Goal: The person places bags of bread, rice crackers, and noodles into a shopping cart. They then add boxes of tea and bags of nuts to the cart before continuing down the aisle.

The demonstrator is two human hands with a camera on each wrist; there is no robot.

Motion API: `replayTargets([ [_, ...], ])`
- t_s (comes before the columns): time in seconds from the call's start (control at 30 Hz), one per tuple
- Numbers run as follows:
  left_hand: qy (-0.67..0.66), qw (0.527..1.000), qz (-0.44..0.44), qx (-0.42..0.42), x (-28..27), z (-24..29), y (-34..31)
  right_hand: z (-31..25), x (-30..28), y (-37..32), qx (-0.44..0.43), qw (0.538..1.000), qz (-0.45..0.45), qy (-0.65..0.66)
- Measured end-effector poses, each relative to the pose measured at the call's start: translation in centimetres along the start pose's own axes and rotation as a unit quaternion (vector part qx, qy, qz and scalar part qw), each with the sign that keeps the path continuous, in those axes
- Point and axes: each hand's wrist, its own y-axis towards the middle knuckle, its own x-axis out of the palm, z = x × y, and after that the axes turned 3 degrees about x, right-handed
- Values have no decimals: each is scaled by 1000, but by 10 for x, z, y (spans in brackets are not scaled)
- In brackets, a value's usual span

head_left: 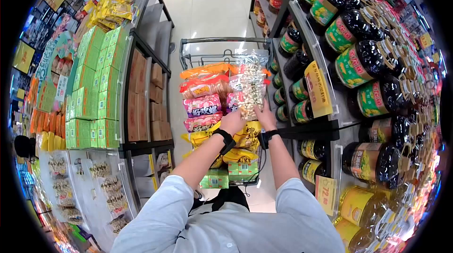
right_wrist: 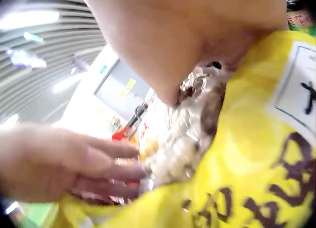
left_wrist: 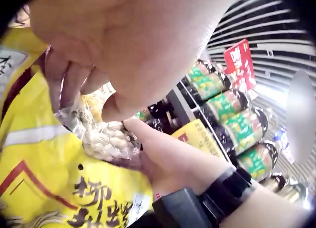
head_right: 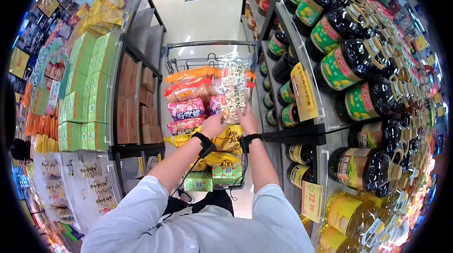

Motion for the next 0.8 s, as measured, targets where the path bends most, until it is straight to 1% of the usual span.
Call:
replayTargets([
  [0.03,-1,1000,0,-8,1,1,0,-4,-3,-2,-2,1000,-7,-2],
  [0.1,-3,999,17,36,-1,-4,-7,-6,-2,-11,28,998,12,-49],
  [0.13,-16,997,43,68,-7,-5,-13,-7,-2,-13,25,999,13,-40],
  [0.17,-30,992,74,102,-11,-12,-18,-3,7,-9,25,998,35,-55],
  [0.2,-14,987,110,118,-12,-17,-32,5,9,-9,29,998,22,-60],
  [0.23,5,979,152,134,-32,-12,-48,3,5,-6,26,998,11,-64],
  [0.27,14,971,160,175,-50,-11,-68,17,12,1,-10,997,60,-50],
  [0.3,11,962,198,185,-55,-18,-84,36,-11,17,-119,959,101,-236],
  [0.33,1,961,217,172,-68,-21,-111,35,0,24,-238,877,139,-393],
  [0.37,-21,951,261,166,-78,-27,-143,-37,-30,-39,-164,974,144,-62],
  [0.4,33,973,196,118,-89,-39,-175,-82,-41,-85,-179,974,106,89],
  [0.43,12,950,285,123,-81,-58,-202,-54,-26,-73,-233,959,157,31],
  [0.47,26,955,283,89,-84,-75,-239,-43,-14,-80,-299,935,192,-11],
  [0.5,33,957,278,76,-90,-87,-260,-42,-9,-83,-355,900,247,-54],
  [0.57,76,969,234,-29,-103,-119,-327,-64,10,-128,-311,941,120,54],
  [0.6,70,963,251,-75,-100,-138,-358,-77,23,-151,-395,910,127,17],
  [0.63,61,955,264,-120,-99,-158,-390,-105,36,-187,-394,916,55,57],
  [0.67,76,943,294,-137,-105,-172,-423,-122,58,-211,-386,919,4,82],
  [0.7,90,930,323,-153,-111,-186,-453,-139,77,-238,-422,901,-40,90],
  [0.73,95,911,371,-153,-114,-200,-481,-164,96,-277,-455,881,-85,95],
  [0.77,104,889,418,-153,-117,-214,-507,-184,117,-311,-472,865,-145,88],
  [0.8,100,883,433,-153,-127,-221,-534,-204,141,-339,-488,845,-204,84],
])
